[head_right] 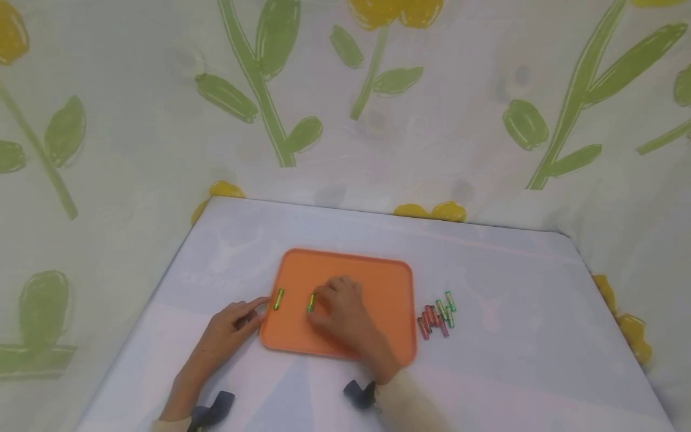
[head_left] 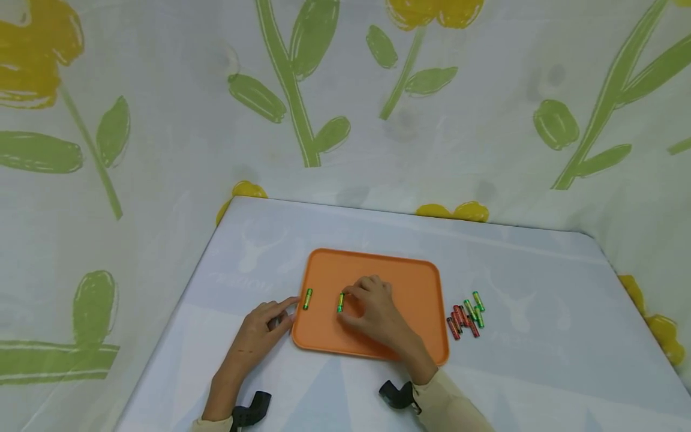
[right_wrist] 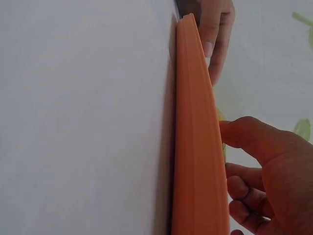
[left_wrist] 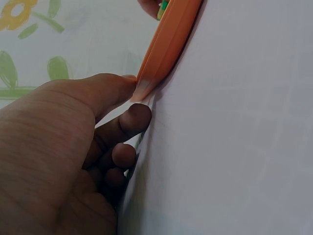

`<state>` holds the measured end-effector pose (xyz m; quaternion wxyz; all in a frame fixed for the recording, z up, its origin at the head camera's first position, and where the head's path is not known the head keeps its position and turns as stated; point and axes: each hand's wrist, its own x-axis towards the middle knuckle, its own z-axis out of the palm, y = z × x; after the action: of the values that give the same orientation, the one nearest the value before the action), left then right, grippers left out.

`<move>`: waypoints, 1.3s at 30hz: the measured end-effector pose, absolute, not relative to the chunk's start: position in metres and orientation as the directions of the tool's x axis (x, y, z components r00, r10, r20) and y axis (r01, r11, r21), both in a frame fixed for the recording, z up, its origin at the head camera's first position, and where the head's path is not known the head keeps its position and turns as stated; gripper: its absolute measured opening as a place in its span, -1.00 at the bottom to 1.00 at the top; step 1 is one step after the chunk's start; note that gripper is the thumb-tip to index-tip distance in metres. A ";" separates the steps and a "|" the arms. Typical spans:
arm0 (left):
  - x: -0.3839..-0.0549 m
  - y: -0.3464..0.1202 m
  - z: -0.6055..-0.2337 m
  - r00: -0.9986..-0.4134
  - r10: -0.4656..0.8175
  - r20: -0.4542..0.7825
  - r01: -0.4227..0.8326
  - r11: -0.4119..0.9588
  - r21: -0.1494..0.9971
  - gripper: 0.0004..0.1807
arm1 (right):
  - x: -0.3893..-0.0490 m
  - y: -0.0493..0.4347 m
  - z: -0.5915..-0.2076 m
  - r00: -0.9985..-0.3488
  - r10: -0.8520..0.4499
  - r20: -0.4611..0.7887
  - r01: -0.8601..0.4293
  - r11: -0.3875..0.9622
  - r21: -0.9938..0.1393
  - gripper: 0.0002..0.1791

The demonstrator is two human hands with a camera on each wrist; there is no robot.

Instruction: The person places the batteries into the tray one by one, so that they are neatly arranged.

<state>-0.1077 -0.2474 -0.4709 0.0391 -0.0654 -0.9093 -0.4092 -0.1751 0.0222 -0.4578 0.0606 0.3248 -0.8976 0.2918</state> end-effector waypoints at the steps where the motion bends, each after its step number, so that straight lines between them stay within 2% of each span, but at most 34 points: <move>1: -0.108 -0.247 -0.471 -0.988 0.086 0.127 0.152 0.657 0.738 -0.56 | -0.175 0.020 -0.458 -0.780 -0.550 0.299 -0.621 0.618 -0.483 -0.62; 12: -0.108 -0.246 -0.470 -0.981 0.100 0.168 0.193 0.646 0.738 -0.59 | -0.179 0.001 -0.459 -0.782 -0.558 0.278 -0.617 0.630 -0.472 -0.59; 39: -0.111 -0.248 -0.472 -0.988 0.097 0.118 0.153 0.661 0.734 -0.57 | -0.186 -0.032 -0.462 -0.770 -0.575 0.276 -0.633 0.638 -0.438 -0.57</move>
<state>-0.1110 -0.2480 -0.4720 0.0345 -0.0685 -0.9108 -0.4057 -0.1859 -0.0318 -0.4622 0.0554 0.3342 -0.9033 0.2632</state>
